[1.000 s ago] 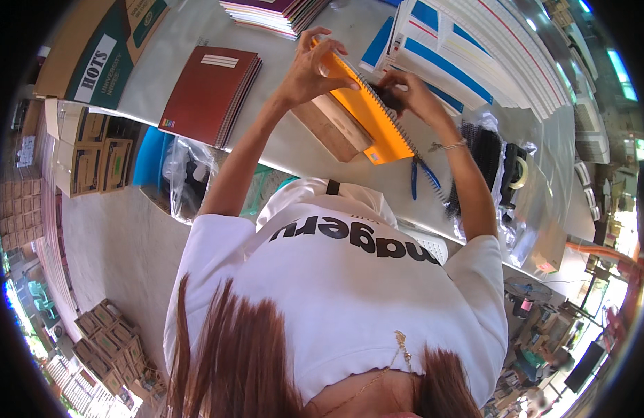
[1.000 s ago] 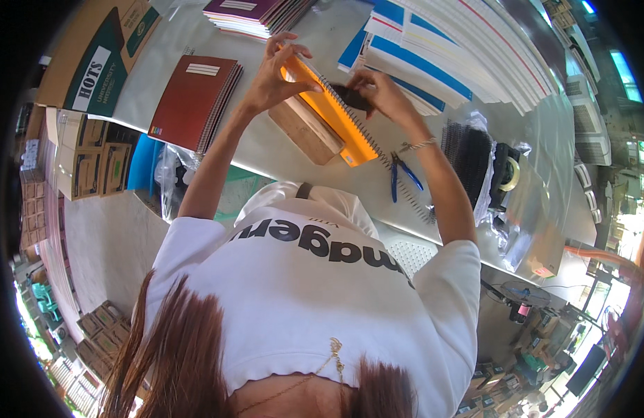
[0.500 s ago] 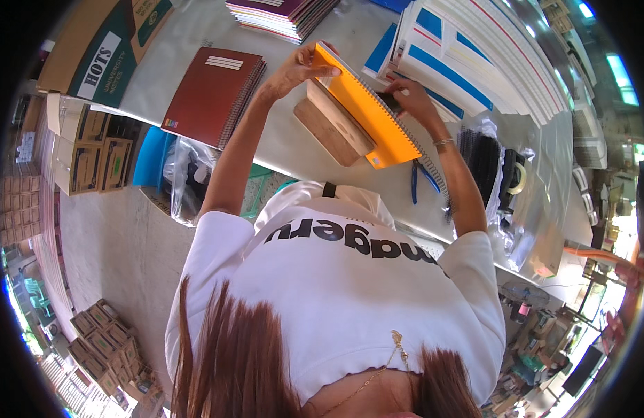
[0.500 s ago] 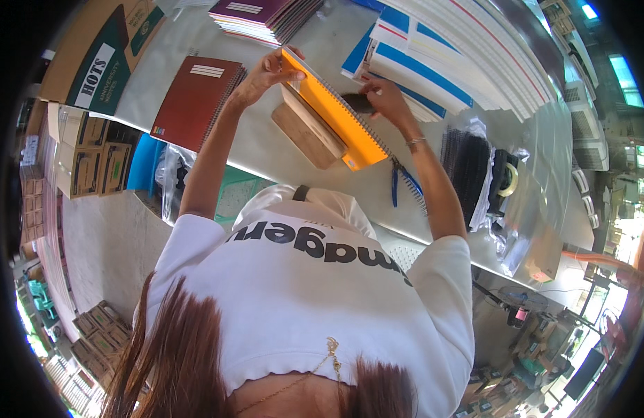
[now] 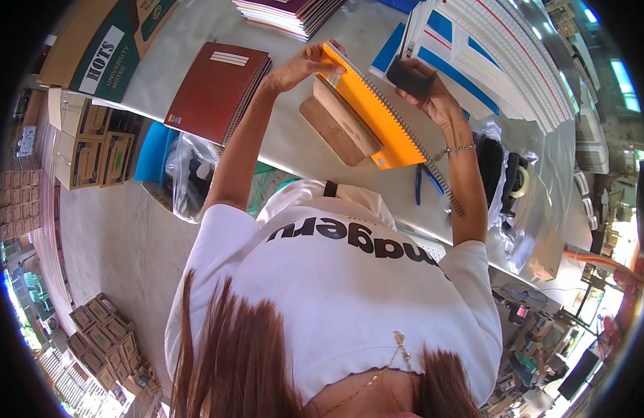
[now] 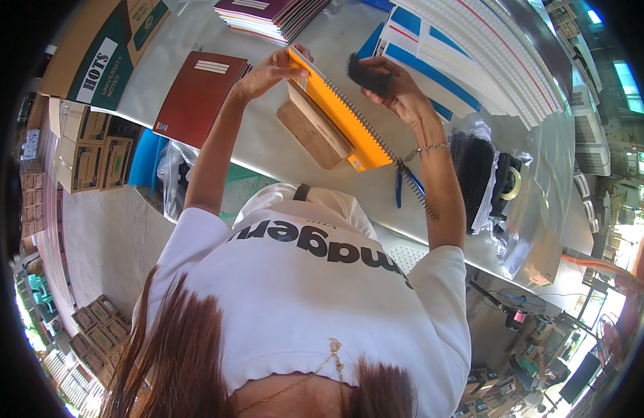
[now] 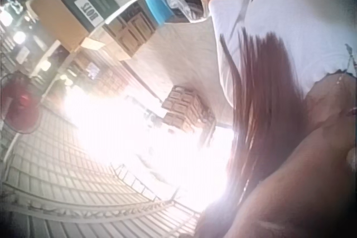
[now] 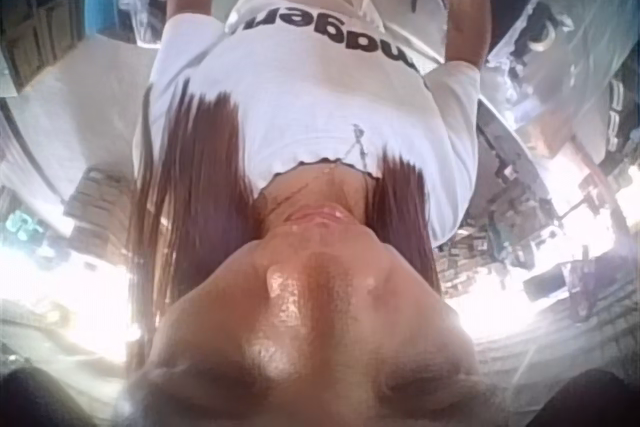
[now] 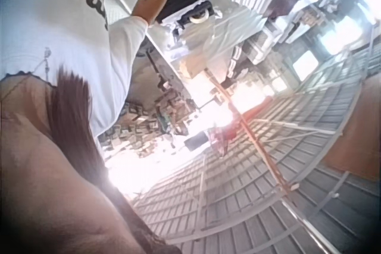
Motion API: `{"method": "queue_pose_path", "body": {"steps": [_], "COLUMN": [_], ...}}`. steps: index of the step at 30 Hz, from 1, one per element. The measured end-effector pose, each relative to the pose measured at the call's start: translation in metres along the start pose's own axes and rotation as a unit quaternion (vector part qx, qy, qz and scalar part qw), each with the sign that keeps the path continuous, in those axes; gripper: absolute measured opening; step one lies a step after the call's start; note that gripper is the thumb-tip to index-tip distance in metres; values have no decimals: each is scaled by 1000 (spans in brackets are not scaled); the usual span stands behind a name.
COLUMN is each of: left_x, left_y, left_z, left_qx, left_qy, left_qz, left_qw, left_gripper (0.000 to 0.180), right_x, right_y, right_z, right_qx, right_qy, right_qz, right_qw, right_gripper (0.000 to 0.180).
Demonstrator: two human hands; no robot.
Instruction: The person places notebooks one at a time into a wooden jig, manually threads a plastic spiral binding through the pre-punched holes by rotating the coil, and trims the excess binding using blue pliers.
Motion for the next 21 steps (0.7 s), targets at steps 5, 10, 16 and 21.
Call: {"method": "queue_pose_path", "body": {"steps": [5,10,16,21], "left_x": [1,-1,2,1], "left_y": [0,1,0,2], "left_z": [1,0,-3,-3], "left_qx": [25,25,25,31], "left_qy": [1,23,26,41], "left_qz": [-13,-7,-15,-2], "left_qw": [1000,999,999,999], "left_gripper": [29,28,26,28], "right_x": [-2,14,-25,4], "right_y": [-12,-13,-12,-16], "right_z": [27,23,6,21], "right_qx": [-8,-49,16,-28], "right_qy": [398,19,329,95], "right_qz": [47,116,45,151], "right_qw": [916,992,943,983], "right_gripper": [21,20,21,20]}}
Point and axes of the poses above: each hand's wrist, its own y-axis away from the middle knuckle, its own x-axis out of the back of the hand, z = x × y, the point moved 4 cm from there along -y, towards the middle knuckle, and after that the axes turned 2 degrees about y, right-handed, at the moved point
